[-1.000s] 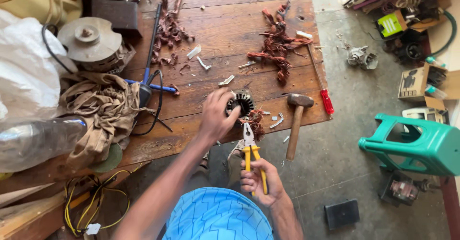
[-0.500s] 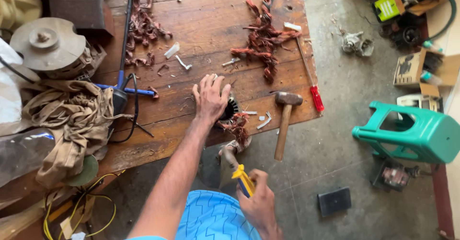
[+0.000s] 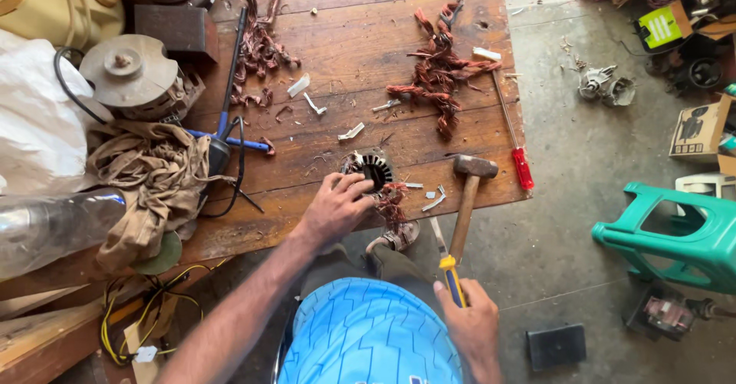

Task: The person uses pliers to pull and cut copper wire from a motor stator on a wooden workbench. The person repeatedly grips, pulls, and cuts the wire, accumulating copper strands on the table.

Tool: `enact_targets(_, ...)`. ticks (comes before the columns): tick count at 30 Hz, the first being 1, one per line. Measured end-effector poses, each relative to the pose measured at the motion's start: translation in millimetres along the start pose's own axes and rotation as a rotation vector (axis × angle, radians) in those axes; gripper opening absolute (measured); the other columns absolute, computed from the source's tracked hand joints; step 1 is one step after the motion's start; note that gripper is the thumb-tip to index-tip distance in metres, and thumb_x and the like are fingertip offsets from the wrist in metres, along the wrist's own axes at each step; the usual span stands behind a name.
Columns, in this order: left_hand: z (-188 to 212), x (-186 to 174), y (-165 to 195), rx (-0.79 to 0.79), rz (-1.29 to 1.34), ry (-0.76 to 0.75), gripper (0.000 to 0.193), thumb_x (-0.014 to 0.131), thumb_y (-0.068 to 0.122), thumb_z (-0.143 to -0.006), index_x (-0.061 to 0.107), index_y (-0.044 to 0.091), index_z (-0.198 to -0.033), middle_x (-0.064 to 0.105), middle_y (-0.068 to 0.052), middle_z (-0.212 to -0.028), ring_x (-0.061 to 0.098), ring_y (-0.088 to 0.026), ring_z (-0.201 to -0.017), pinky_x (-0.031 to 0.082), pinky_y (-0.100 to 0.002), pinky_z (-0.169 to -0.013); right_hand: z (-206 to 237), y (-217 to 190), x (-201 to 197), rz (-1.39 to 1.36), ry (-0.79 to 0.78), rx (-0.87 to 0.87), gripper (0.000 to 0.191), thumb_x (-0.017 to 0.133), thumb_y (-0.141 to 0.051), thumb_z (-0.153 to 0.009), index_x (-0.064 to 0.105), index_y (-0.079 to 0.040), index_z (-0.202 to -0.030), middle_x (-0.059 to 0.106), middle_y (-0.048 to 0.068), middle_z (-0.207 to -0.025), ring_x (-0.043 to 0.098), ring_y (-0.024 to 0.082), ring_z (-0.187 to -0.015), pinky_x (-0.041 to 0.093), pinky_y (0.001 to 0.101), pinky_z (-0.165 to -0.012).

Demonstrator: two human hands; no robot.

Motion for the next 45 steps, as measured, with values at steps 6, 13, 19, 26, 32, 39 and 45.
enact_targets(6,2,11,6,0.114,-0.141,-0.161,0.018,0.073,0.02,-0.089,0.074,0.01,-0.104,0.068,-0.006,-0.109,0.06,-0.024,-0.108,0.046,-0.045,-0.094,-3,-19,-12,-0.087,-0.011,-0.06,0.031,0.078,-0.031,-0.081,0.069,-0.003,-0.087,0.064,0.009,-0.07,0.063,0.021,-0.061,0.05,0.0375,-0.06)
enact_targets(13,-12,14,-4,-0.078,0.473,0.07,0.018,0.067,0.024,-0.098,0.071,0.007,-0.095,0.072,-0.008,-0.094,0.066,-0.022,-0.092,0.047,-0.038,-0.088,20,-29,-3,-0.13,-0.11,-0.052,0.03,0.081,-0.03,-0.079,0.073,-0.003,-0.09,0.069,0.01,-0.08,0.069,0.023,-0.07,0.053,0.0379,-0.066)
enact_targets(19,-50,26,-14,-0.405,0.026,-0.402,0.016,0.079,0.033,-0.084,0.083,0.02,-0.093,0.065,-0.01,-0.102,0.054,-0.029,-0.104,0.039,-0.048,-0.089,43,-25,3,-0.172,-0.151,-0.055,0.03,0.08,-0.03,-0.079,0.075,-0.004,-0.093,0.072,0.008,-0.086,0.071,0.022,-0.074,0.054,0.0365,-0.069)
enact_targets(26,-61,22,-18,-0.439,-0.078,-0.627,0.02,0.086,0.035,-0.072,0.084,0.028,-0.091,0.066,-0.005,-0.106,0.052,-0.027,-0.113,0.036,-0.049,-0.096,48,-14,5,-0.149,-0.126,-0.036,0.029,0.081,-0.03,-0.079,0.076,-0.005,-0.093,0.073,0.008,-0.088,0.072,0.019,-0.078,0.054,0.035,-0.071)
enact_targets(32,-48,19,-11,-0.528,0.128,-0.31,0.033,0.081,0.027,-0.073,0.082,0.022,-0.106,0.065,-0.01,-0.104,0.056,-0.028,-0.106,0.039,-0.047,-0.095,37,-14,42,-0.878,-0.575,0.304,0.039,0.07,-0.023,-0.088,0.07,-0.007,-0.123,0.078,0.016,-0.11,0.071,0.02,-0.098,0.056,0.034,-0.085)
enact_targets(39,19,-7,-3,-0.651,0.358,0.174,0.025,0.074,0.024,-0.083,0.078,0.011,-0.104,0.065,-0.012,-0.108,0.058,-0.03,-0.11,0.043,-0.048,-0.098,23,-40,86,-1.386,-0.828,0.616,0.022,0.059,-0.015,-0.091,0.06,-0.003,-0.11,0.072,0.023,-0.119,0.072,0.031,-0.107,0.059,0.0519,-0.093)
enact_targets(45,54,-15,1,-0.726,0.415,0.198,0.024,0.071,0.022,-0.085,0.077,0.009,-0.105,0.065,-0.013,-0.11,0.059,-0.029,-0.107,0.049,-0.043,-0.094,24,-45,98,-1.503,-0.777,0.771,0.024,0.056,-0.018,-0.094,0.061,0.0,-0.11,0.071,0.023,-0.114,0.071,0.033,-0.099,0.06,0.0507,-0.085)
Point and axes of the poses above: each hand's wrist, its own z-axis away from the middle knuckle, its own x-axis out of the palm, y = z × x, the point moved 3 cm from there along -z, towards the middle knuckle
